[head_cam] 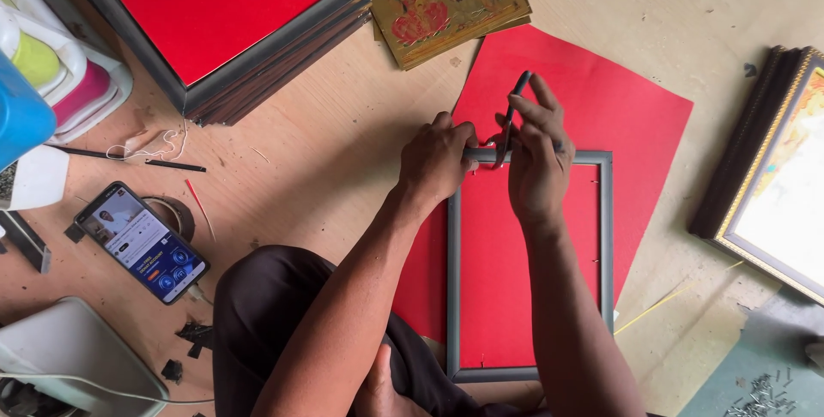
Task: The recorder is cleaning religious art prints and glass, placing them into frames, and securing them using a manual staple tacker.
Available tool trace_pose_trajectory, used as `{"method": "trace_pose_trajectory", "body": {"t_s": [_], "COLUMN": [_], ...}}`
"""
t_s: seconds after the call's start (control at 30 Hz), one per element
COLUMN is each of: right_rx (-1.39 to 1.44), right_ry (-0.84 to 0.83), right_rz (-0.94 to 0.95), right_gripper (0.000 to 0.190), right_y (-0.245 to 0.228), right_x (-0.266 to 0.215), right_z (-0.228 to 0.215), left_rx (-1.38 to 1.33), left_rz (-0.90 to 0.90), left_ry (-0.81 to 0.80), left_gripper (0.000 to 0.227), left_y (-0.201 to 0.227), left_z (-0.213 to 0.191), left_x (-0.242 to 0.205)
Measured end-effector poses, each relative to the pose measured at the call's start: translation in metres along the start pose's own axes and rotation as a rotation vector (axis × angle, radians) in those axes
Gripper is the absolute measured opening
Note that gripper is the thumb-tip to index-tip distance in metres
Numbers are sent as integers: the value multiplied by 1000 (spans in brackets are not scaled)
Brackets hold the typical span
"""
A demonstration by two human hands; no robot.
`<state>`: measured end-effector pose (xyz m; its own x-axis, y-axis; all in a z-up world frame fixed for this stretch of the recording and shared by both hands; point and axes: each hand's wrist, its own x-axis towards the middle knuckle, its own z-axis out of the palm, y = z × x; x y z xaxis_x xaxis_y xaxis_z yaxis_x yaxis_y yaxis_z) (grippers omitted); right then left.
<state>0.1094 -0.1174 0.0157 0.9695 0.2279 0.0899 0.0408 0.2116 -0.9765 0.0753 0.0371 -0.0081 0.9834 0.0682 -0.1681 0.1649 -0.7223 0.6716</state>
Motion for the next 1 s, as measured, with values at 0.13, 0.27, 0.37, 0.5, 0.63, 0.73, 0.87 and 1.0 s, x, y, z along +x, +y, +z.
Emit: {"method": "trace_pose_trajectory", "body": {"t_s": [0.13, 0.27, 0.37, 0.5, 0.63, 0.73, 0.87, 1.0], "right_rx": [157, 76, 36, -35, -169, -246, -254, -234], "right_ry": [-90, -178, -233, -239, -198, -181, -178, -152], "right_rz": [86, 92, 93, 116, 83, 11, -71, -95], "right_gripper": [58, 75, 90, 102, 110, 108, 95, 81], "right_y": [-1, -6, -12, -18, -16, -4, 3, 6], "right_x": [-14, -18, -21, -26, -28, -30, -25, -20], "right_z": [-2, -2, 8, 27, 35, 35, 36, 34], "left_rx": [22, 45, 69, 88, 52, 56, 51, 53], "left_rz": [8, 33, 23, 43, 45, 71, 49, 41], "left_ry": [-5, -14, -28, 5, 9, 52, 36, 17], "left_gripper": [28, 30, 32, 34, 30, 34, 33, 30], "left_y": [-1, -1, -2, -8, -8, -9, -8, -10], "left_z": [2, 4, 4, 9, 10, 11, 9, 10], "left_x": [0, 4, 5, 4, 4, 5, 5, 6]}}
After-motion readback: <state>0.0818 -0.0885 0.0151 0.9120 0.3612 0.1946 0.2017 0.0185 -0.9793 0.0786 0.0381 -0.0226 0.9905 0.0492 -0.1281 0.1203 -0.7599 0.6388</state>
